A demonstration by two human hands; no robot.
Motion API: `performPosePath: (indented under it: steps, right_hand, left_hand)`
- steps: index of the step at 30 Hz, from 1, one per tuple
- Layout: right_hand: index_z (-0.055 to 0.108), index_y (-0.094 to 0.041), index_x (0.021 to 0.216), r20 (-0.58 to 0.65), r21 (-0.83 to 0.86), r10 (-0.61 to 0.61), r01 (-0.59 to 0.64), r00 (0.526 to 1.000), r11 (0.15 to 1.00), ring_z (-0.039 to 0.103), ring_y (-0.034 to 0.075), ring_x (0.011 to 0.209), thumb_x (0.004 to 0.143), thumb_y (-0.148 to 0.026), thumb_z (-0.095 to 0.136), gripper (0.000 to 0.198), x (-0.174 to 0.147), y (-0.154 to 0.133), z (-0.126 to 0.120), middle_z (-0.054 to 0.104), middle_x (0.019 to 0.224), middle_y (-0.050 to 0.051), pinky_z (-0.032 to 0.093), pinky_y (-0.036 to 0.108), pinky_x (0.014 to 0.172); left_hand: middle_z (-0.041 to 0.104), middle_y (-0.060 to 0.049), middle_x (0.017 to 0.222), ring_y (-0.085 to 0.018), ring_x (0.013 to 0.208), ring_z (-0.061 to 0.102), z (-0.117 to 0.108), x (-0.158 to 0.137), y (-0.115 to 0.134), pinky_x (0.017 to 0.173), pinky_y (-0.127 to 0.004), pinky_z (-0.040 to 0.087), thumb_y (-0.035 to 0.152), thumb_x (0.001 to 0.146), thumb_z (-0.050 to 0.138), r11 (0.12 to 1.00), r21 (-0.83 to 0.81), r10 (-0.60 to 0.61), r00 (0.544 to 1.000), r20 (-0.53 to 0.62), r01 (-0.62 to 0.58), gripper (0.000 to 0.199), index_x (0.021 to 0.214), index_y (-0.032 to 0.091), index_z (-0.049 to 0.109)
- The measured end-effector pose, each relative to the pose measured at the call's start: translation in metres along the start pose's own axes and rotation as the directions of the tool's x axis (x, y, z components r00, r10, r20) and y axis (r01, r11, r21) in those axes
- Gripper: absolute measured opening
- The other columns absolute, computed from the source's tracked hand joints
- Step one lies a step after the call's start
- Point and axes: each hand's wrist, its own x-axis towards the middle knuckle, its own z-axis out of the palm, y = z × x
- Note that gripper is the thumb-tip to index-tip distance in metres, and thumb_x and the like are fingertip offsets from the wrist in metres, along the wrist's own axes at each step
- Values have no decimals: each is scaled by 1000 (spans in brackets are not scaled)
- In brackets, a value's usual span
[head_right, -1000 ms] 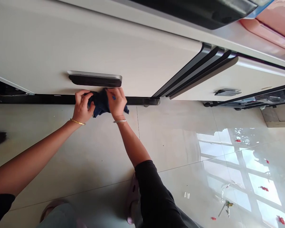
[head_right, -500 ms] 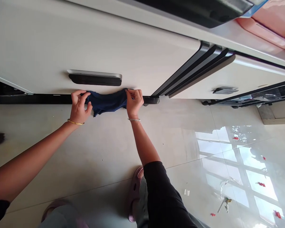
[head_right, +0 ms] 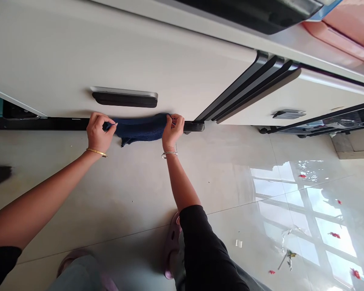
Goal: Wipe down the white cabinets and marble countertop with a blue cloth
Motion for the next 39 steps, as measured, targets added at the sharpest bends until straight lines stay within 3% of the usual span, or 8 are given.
performPosePath:
  steps: [7, 13, 18, 21, 24, 28, 34, 39]
  right_hand:
    - [46, -26, 101, 77, -23, 294, -293, 953, 956, 51, 8, 46, 104, -49, 43, 24, -38, -21, -1, 48, 56, -13, 39, 16, 52]
    - [37, -27, 107, 190, 151, 405, -434, 894, 888, 59, 9, 42, 107, -50, 34, 23, -50, -19, -14, 63, 64, -9, 48, 19, 48]
    - [35, -28, 109, -59, 154, 186, -175, 981, 972, 71, 12, 67, 108, -48, 30, 21, -25, -8, -31, 60, 80, -4, 59, 26, 61]
    - [41, -26, 112, -280, 32, -39, 50, 959, 998, 70, 14, 86, 106, -46, 37, 21, 8, 0, -42, 56, 99, 4, 62, 32, 78]
    - [43, -23, 129, -199, -44, -197, 192, 960, 980, 62, 19, 123, 104, -41, 42, 31, 40, 5, -45, 54, 125, 12, 54, 45, 106]
    - [44, -16, 142, 46, -175, -117, 123, 992, 977, 39, 25, 147, 102, -27, 43, 41, 50, 13, -26, 50, 143, 19, 32, 51, 125]
    - [48, -7, 138, 120, -268, 64, -29, 991, 963, 27, 39, 156, 95, -33, 59, 52, -14, 18, 42, 51, 145, 26, 25, 68, 125]
    - [63, -15, 129, 365, -203, -78, 161, 928, 966, 57, 35, 138, 101, -57, 47, 53, -91, -1, 93, 76, 113, 15, 39, 60, 121]
  left_hand:
    - [57, -6, 93, -21, 88, 60, 1, -11, 2, 88, -38, 54, 24, 87, 62, 997, -40, -59, 998, 9, 59, 22, 109, 22, 64]
    - [61, -9, 91, -25, 88, 64, -14, -8, 11, 83, -37, 52, 30, 88, 65, 997, 41, -65, 992, 107, 61, 24, 109, 26, 75]
    - [63, 2, 61, -17, 57, 64, 2, -14, 55, 67, -28, 53, 31, 97, 48, 974, -152, -110, 937, 332, 169, 27, 117, 24, 65]
    - [76, -5, 91, -18, 77, 74, 25, -21, 92, 75, -30, 59, 31, 101, 39, 936, -324, -6, 931, 365, 133, 32, 126, 21, 56]
    - [67, -13, 136, -22, 116, 70, 54, -16, 120, 99, -36, 57, 25, 100, 37, 939, -326, 207, 934, 291, -107, 42, 140, 19, 51]
    - [61, -17, 143, -27, 135, 59, 91, 1, 133, 122, -47, 39, 23, 104, 30, 949, -200, 292, 917, 271, -243, 54, 157, 16, 39]
    - [65, -20, 138, -33, 138, 56, 98, -11, 82, 126, -57, 29, 27, 103, 38, 965, -23, 258, 931, 257, -261, 55, 157, 16, 43]
    - [62, -24, 142, -36, 142, 52, 58, -30, -2, 126, -61, 29, 30, 101, 46, 976, 141, 148, 982, 114, -164, 55, 154, 15, 47]
